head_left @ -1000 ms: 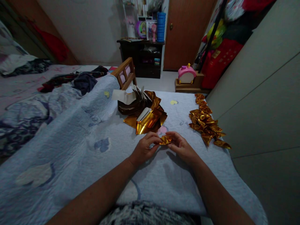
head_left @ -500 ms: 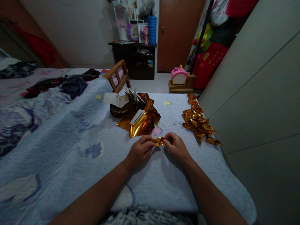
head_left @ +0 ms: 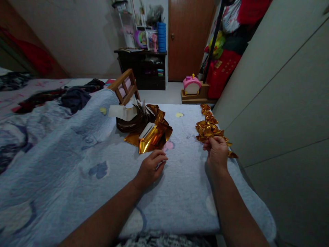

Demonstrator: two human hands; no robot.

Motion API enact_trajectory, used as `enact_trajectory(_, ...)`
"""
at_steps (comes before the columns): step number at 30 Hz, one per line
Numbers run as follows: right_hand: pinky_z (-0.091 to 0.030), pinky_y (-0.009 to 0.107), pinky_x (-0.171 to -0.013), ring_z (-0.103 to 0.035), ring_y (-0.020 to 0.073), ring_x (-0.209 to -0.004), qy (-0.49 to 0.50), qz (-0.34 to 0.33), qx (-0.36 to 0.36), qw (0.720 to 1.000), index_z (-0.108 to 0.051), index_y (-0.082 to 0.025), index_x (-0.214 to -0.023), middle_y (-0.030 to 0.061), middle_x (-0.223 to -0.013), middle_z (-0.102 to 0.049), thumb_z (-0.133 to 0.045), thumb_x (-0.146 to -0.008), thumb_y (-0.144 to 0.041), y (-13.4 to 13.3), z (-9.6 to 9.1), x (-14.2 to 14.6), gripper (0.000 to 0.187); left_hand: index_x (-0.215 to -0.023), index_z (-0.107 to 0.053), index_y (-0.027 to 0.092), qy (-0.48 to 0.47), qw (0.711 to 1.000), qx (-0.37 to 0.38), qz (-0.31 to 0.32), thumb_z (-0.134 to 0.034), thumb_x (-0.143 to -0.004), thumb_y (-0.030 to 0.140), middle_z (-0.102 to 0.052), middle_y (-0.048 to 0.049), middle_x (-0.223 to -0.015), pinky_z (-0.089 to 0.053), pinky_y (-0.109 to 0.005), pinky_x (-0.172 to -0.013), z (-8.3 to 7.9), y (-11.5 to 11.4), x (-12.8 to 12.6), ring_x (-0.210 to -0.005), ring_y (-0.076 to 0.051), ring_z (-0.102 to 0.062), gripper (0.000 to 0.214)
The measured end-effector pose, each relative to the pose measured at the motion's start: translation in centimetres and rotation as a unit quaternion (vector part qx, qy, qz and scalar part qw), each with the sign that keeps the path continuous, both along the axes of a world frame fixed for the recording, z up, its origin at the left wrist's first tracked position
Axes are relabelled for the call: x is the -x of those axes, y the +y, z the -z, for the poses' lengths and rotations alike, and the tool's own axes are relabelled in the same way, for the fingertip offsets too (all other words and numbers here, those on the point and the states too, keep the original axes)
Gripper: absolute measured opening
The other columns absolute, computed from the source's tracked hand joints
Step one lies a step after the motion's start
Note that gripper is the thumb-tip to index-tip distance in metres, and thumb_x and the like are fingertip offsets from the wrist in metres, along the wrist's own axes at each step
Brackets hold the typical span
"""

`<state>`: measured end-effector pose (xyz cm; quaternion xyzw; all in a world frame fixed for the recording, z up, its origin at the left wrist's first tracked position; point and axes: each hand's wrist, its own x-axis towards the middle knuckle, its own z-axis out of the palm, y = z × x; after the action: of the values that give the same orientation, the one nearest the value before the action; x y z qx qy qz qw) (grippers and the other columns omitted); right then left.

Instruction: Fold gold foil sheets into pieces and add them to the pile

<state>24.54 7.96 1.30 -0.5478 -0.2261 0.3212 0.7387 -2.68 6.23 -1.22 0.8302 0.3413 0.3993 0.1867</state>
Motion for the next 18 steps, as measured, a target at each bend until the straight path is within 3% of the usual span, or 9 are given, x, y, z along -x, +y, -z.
enact_trajectory(3,-0.055,0.024,-0.054,-0.066,0.0131,-0.059,0.069,0.035,-0.01,0.997,-0.045,-0.023,-0.091,-0.0035,-0.073,-0.068,-0.076,-0.066,-0.032,0.4,0.0,-1.1,0.041,-0.102,-0.066,0.02,0.005,1.0,0.017,0.011,-0.056,-0.089,0.009,-0.065,-0.0082,-0.106,-0.058,-0.031,-0.084,0.0,0.0,-0.1,-0.096,-0.018,-0.067,0.019)
enact_trajectory(6,-0.059,0.028,-0.064,-0.071,0.0142,-0.07,0.082,0.054,-0.043,0.994,-0.044,-0.024,-0.097,-0.0007,-0.088,-0.071,-0.074,-0.065,-0.027,0.5,0.0,-1.2,0.044,-0.101,-0.066,0.02,0.005,0.999,0.028,0.017,-0.057,-0.09,0.011,-0.065,-0.0082,-0.105,-0.058,-0.03,-0.084,0.0,0.0,-0.1,-0.095,-0.018,-0.067,0.018)
enact_trajectory(12,-0.049,0.022,-0.049,-0.06,0.0107,-0.055,0.016,0.018,-0.018,1.0,-0.049,-0.023,-0.1,-0.0046,-0.076,-0.065,-0.071,-0.067,-0.029,-0.1,0.2,0.2,0.04,-0.101,-0.066,0.02,0.01,0.998,0.051,0.019,-0.055,-0.09,0.011,-0.065,-0.0076,-0.103,-0.057,-0.029,-0.081,-0.1,0.0,0.0,-0.094,-0.018,-0.067,0.018)
enact_trajectory(18,-0.042,0.022,-0.047,-0.051,0.009,-0.05,-0.075,-0.087,0.021,0.993,-0.058,-0.02,-0.088,-0.0038,-0.07,-0.062,-0.068,-0.072,-0.03,-1.1,0.3,3.0,0.02,-0.099,-0.067,0.02,0.005,1.0,0.014,-0.021,-0.057,-0.088,0.009,-0.066,-0.0069,-0.101,-0.055,-0.033,-0.084,-0.1,0.1,0.1,-0.095,-0.02,-0.065,0.019)
